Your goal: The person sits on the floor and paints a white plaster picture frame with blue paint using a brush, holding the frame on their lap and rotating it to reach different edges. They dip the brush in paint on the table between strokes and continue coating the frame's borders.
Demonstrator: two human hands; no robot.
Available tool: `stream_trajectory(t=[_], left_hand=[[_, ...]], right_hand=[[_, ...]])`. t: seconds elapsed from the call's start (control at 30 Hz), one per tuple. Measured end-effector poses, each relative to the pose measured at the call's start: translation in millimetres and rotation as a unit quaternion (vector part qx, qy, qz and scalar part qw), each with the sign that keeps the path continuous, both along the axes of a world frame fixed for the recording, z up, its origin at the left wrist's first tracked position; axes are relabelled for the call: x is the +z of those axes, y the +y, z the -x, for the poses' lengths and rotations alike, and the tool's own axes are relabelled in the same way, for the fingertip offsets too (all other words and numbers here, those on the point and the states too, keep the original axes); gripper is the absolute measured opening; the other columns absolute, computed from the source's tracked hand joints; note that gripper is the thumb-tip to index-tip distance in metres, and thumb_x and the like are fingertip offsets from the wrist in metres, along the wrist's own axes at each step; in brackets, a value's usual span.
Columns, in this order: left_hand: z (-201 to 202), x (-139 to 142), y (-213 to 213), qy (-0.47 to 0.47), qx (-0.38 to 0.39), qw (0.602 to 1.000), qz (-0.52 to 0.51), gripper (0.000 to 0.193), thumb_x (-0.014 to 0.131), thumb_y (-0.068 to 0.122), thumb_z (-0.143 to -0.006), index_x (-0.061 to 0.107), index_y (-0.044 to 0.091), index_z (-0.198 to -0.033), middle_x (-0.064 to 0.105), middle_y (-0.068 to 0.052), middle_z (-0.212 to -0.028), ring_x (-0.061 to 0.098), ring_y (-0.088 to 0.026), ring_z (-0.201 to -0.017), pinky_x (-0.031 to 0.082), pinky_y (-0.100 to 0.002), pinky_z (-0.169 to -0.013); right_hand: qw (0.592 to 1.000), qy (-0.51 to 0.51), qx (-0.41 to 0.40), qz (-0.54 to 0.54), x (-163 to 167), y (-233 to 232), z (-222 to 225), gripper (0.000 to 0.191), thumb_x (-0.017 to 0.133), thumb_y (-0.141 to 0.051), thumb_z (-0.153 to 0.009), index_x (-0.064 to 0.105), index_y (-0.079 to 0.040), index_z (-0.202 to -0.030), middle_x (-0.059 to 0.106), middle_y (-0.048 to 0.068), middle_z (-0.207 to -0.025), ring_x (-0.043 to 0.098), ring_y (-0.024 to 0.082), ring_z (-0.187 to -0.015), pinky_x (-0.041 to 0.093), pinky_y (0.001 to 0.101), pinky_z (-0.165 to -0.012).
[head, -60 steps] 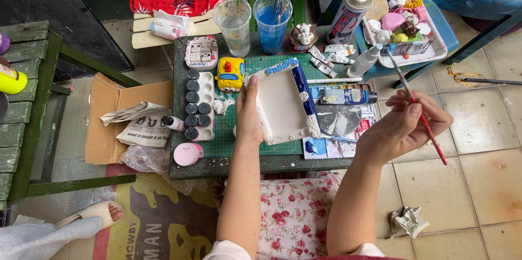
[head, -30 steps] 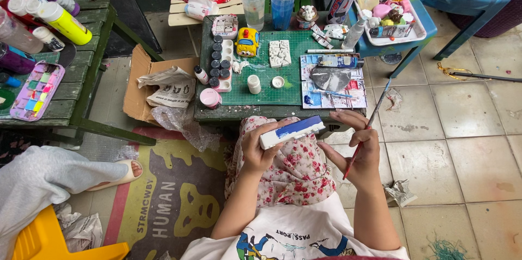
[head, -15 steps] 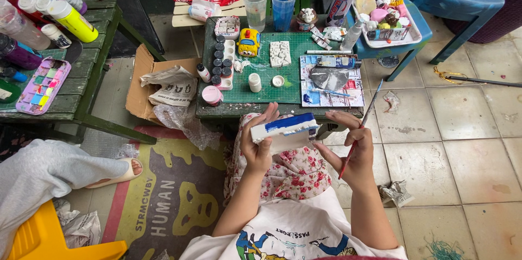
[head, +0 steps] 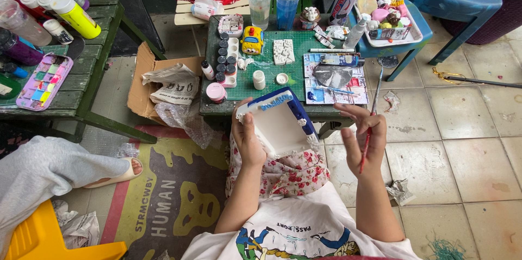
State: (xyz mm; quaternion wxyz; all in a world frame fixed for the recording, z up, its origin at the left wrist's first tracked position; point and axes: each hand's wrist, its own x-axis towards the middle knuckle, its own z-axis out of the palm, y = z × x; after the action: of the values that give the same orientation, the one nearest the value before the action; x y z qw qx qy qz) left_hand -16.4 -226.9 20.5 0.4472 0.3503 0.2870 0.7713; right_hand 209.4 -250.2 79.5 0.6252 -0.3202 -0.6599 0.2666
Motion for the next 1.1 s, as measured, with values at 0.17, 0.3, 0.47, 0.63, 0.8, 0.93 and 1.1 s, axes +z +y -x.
stream_trajectory(t=[0.17,0.3,0.47,0.63,0.8,0.93,1.1], left_hand=[[28,0,9,-0.063,-0.031,0.992,0.109,0.049,0.059,0.039,-0.104,0.055,0.003,-0.137,0.064,-0.011,-0.124,0.063,-0.018,-0.112,0.052,-0.035,-0.098],[41,1,17,-0.08,-0.047,0.968,0.233,0.055,0.062,0.043,-0.098,0.057,0.002,-0.135,0.066,-0.012,-0.122,0.066,-0.02,-0.109,0.054,-0.034,-0.092],[34,-1,28,-0.118,-0.115,0.949,0.268,0.062,0.064,0.047,-0.096,0.059,-0.002,-0.133,0.068,-0.016,-0.124,0.069,-0.023,-0.109,0.057,-0.037,-0.09],[15,-5,28,-0.167,-0.161,0.92,0.315,0.06,0.06,0.047,-0.095,0.058,0.004,-0.138,0.067,-0.012,-0.131,0.066,-0.024,-0.116,0.054,-0.039,-0.097],[-1,-5,28,-0.232,-0.206,0.899,0.309,0.06,0.051,0.047,-0.1,0.054,0.007,-0.144,0.062,-0.01,-0.139,0.058,-0.026,-0.126,0.047,-0.041,-0.106],[-3,-5,31,-0.22,-0.175,0.911,0.301,0.058,0.049,0.044,-0.101,0.049,0.009,-0.147,0.059,-0.011,-0.142,0.058,-0.025,-0.128,0.048,-0.041,-0.107],[3,-5,33,-0.184,-0.128,0.922,0.315,0.058,0.046,0.042,-0.101,0.049,0.006,-0.146,0.059,-0.014,-0.142,0.059,-0.026,-0.128,0.049,-0.042,-0.108]], right_hand=[[0.986,0.157,0.046,0.017,-15,7,-4,0.033,0.043,-0.041,-0.116,0.043,-0.009,-0.123,0.07,0.018,-0.126,0.069,0.028,-0.121,0.053,0.0448,-0.114],[0.977,0.207,-0.021,0.04,-29,13,-20,0.029,0.049,-0.032,-0.119,0.048,-0.004,-0.126,0.066,0.015,-0.116,0.066,0.022,-0.107,0.051,0.037,-0.101],[0.971,0.213,-0.097,0.059,-46,23,-45,0.022,0.055,-0.019,-0.114,0.048,-0.005,-0.13,0.067,0.013,-0.112,0.066,0.021,-0.105,0.053,0.0375,-0.1],[0.954,0.206,-0.175,0.126,-66,37,-66,0.015,0.055,-0.011,-0.115,0.056,0.001,-0.123,0.07,0.012,-0.106,0.067,0.018,-0.097,0.053,0.0316,-0.091],[0.964,0.13,-0.139,0.187,-74,63,-74,0.015,0.054,-0.01,-0.112,0.062,0.001,-0.118,0.071,0.009,-0.101,0.066,0.013,-0.093,0.053,0.028,-0.088],[0.969,0.045,-0.122,0.209,-79,84,-56,0.01,0.061,-0.005,-0.102,0.064,0.001,-0.109,0.071,0.008,-0.101,0.067,0.013,-0.096,0.052,0.0271,-0.089],[0.957,-0.095,-0.185,0.203,-87,97,-38,0.006,0.063,-0.005,-0.098,0.067,0.0,-0.101,0.073,0.008,-0.096,0.067,0.017,-0.09,0.051,0.0307,-0.083]])
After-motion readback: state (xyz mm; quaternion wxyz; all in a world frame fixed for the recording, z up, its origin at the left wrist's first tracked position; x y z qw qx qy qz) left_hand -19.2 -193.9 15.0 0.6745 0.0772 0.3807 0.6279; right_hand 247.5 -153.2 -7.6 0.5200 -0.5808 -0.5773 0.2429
